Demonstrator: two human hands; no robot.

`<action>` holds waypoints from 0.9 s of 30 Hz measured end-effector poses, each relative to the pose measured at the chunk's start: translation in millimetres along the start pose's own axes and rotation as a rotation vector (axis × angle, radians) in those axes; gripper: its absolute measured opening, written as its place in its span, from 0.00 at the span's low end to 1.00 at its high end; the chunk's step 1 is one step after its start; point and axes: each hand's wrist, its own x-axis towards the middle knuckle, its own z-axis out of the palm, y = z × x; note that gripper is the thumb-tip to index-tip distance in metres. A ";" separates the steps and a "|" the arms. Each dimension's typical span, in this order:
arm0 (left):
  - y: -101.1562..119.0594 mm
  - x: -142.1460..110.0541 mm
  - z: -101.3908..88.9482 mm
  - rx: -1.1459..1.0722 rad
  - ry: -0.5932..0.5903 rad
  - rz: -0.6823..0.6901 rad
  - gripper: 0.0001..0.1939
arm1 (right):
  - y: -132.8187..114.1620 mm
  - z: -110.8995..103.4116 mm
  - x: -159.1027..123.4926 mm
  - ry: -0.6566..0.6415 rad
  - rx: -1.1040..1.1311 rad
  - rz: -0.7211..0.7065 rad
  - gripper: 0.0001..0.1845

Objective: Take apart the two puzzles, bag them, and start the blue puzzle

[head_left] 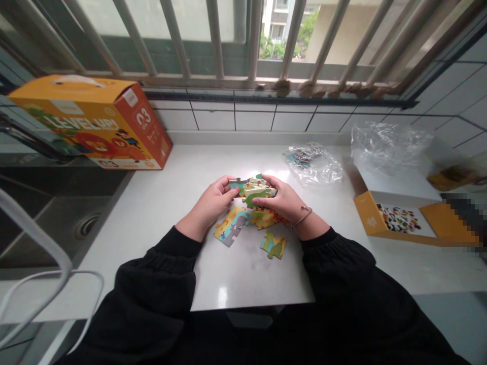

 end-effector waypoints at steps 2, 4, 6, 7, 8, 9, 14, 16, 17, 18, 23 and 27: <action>-2.5 1.8 -2.1 0.009 0.034 0.012 0.11 | -1.6 -1.0 -0.4 0.020 -0.016 0.005 0.38; -4.8 4.1 -3.8 0.014 0.059 0.021 0.11 | -5.8 -1.0 -2.1 0.002 0.011 0.024 0.33; -5.8 5.9 -4.7 0.002 0.068 0.035 0.11 | -10.9 -0.4 -4.0 -0.043 0.056 0.030 0.31; -5.8 6.5 -4.8 -0.007 0.076 0.045 0.10 | -13.2 0.1 -4.8 -0.064 0.074 0.024 0.31; -5.5 7.1 -4.8 -0.018 0.089 0.053 0.10 | -15.1 0.5 -5.4 -0.074 0.080 0.012 0.31; -5.2 7.5 -4.7 -0.030 0.106 0.057 0.09 | -16.4 0.8 -5.8 -0.073 0.076 -0.001 0.31; -4.8 9.1 -4.9 -0.132 0.139 0.031 0.11 | -17.2 0.4 -6.4 -0.071 0.092 -0.011 0.31; -4.2 9.1 -4.5 -0.196 0.120 0.019 0.13 | -17.2 0.1 -7.1 -0.089 0.133 -0.004 0.31; -3.6 8.9 -4.1 -0.223 0.110 0.018 0.13 | -17.4 0.1 -7.6 -0.096 0.161 -0.001 0.31; -2.7 8.6 -3.5 -0.246 0.102 0.021 0.14 | -17.9 0.3 -8.2 -0.101 0.190 0.002 0.31; 1.2 7.0 -0.7 -0.279 0.116 0.082 0.14 | -20.9 1.5 -10.8 -0.105 0.286 0.036 0.30; 2.0 6.7 -0.7 -0.287 0.108 0.000 0.14 | -21.9 1.8 -10.9 -0.101 0.301 0.058 0.30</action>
